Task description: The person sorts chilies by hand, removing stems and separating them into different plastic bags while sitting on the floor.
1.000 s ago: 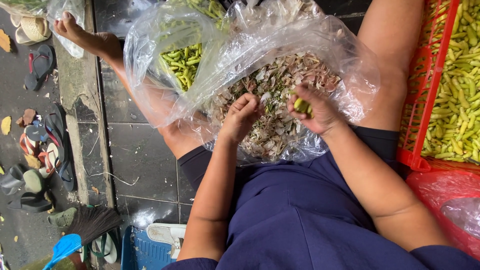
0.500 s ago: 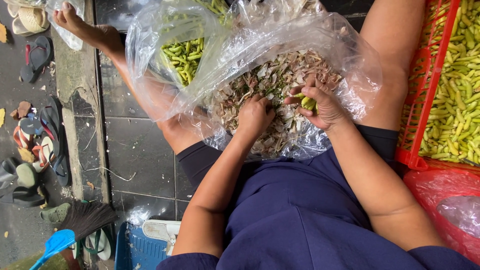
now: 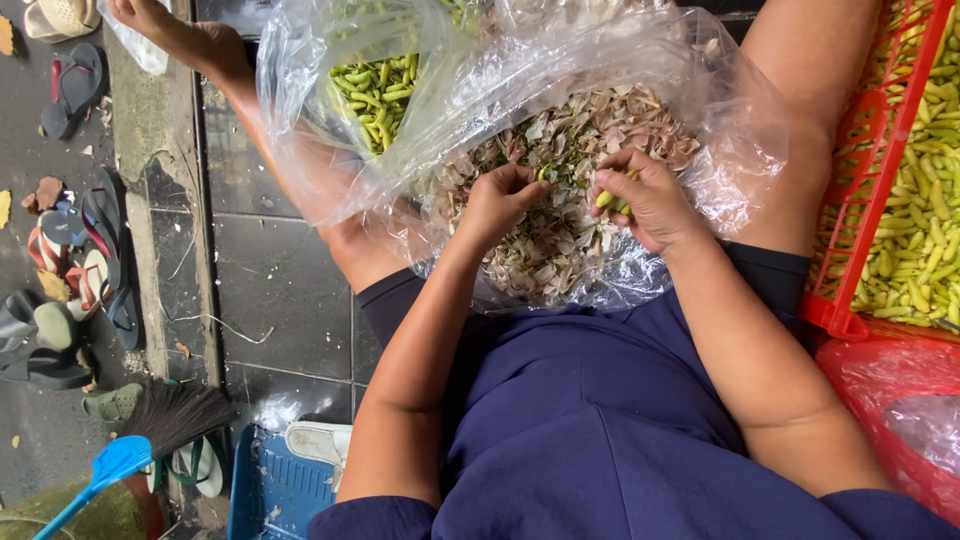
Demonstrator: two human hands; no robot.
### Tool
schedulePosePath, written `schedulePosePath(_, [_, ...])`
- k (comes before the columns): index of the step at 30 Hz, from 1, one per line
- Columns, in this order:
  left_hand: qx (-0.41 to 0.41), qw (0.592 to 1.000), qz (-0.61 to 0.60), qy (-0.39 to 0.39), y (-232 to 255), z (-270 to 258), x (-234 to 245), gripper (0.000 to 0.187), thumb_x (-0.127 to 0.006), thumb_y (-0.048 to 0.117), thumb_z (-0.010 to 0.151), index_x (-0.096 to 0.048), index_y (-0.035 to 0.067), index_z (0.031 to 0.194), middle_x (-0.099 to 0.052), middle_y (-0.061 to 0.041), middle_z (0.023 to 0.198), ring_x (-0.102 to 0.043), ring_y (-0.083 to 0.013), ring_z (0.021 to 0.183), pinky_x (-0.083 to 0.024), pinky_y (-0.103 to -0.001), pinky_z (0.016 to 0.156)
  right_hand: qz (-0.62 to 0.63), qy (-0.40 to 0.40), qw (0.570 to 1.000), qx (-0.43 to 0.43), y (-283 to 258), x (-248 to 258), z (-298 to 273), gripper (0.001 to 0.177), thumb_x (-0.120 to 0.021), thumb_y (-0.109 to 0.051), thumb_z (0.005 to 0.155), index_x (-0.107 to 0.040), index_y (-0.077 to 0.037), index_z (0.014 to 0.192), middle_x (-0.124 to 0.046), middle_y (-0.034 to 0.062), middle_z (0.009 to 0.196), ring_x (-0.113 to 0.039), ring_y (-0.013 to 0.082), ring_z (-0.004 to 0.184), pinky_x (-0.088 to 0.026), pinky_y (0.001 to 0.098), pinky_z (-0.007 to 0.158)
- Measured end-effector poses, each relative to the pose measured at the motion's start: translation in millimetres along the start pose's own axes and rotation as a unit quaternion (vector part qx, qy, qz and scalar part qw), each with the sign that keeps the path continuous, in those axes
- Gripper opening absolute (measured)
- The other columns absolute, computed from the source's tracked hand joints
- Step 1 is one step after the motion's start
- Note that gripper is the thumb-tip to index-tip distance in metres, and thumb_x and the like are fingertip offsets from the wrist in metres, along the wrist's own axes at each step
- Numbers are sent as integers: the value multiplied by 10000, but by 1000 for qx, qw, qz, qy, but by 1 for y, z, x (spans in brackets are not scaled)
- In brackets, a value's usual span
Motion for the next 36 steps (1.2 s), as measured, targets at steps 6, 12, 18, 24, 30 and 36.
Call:
schedulePosePath(6, [-14, 999, -47, -18, 9, -10, -10, 280, -753, 311, 973, -757, 50, 1074, -769, -152, 875, -719, -190, 837, -580, -332, 673, -270, -34, 952, 140, -11, -26, -4, 115, -681, 18, 967, -715, -31, 1065, -703, 184, 844, -713, 214, 709, -441, 165, 428])
schedulePosePath(12, [-44, 998, -37, -33, 31, -19, -18, 289, -698, 257, 1004, -734, 7, 1146, -765, -191, 920, -729, -242, 865, -598, -364, 706, -357, 2, 903, 239, -12, -29, -9, 188, -767, -111, 977, -767, -39, 1151, -737, 168, 879, -696, 200, 785, -535, 297, 569])
schedulePosePath(18, [-135, 979, 141, -58, 31, -17, -23, 187, -685, 209, 958, -759, 69, 1059, -756, -148, 921, -732, -377, 895, -592, -481, 739, -341, -19, 918, 199, -13, -27, -6, 202, -792, -86, 951, -767, -26, 1143, -724, 186, 902, -697, 188, 798, -569, 308, 579])
schedulePosePath(24, [-202, 938, 276, -53, 40, -18, -23, 152, -704, 203, 915, -758, 83, 992, -734, -122, 879, -726, -355, 850, -595, -466, 729, -275, -46, 955, 96, -7, -20, -6, 233, -737, -75, 971, -680, 67, 1147, -704, 194, 937, -704, 188, 776, -626, 309, 636])
schedulePosePath(30, [-171, 970, 168, -32, 70, -32, -2, 345, -698, 272, 893, -701, 145, 1214, -713, -132, 1041, -714, -366, 984, -574, -514, 857, -493, 3, 833, 252, -2, -12, -8, 218, -825, -226, 933, -734, -95, 1082, -715, 123, 947, -718, 320, 886, -573, 437, 684])
schedulePosePath(36, [-172, 973, 151, -21, 55, -20, -14, 200, -718, 315, 928, -764, 129, 985, -716, -117, 836, -730, -346, 834, -572, -469, 764, -623, 11, 710, 328, -6, -22, -14, 190, -775, -285, 945, -699, -172, 1077, -683, 26, 920, -719, 285, 861, -597, 430, 677])
Point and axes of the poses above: each hand's wrist, its own z-axis towards the middle knuckle, its own x-axis out of the back of the hand, y = z × x, the point moved 6 cm from there along z, towards the middle knuckle
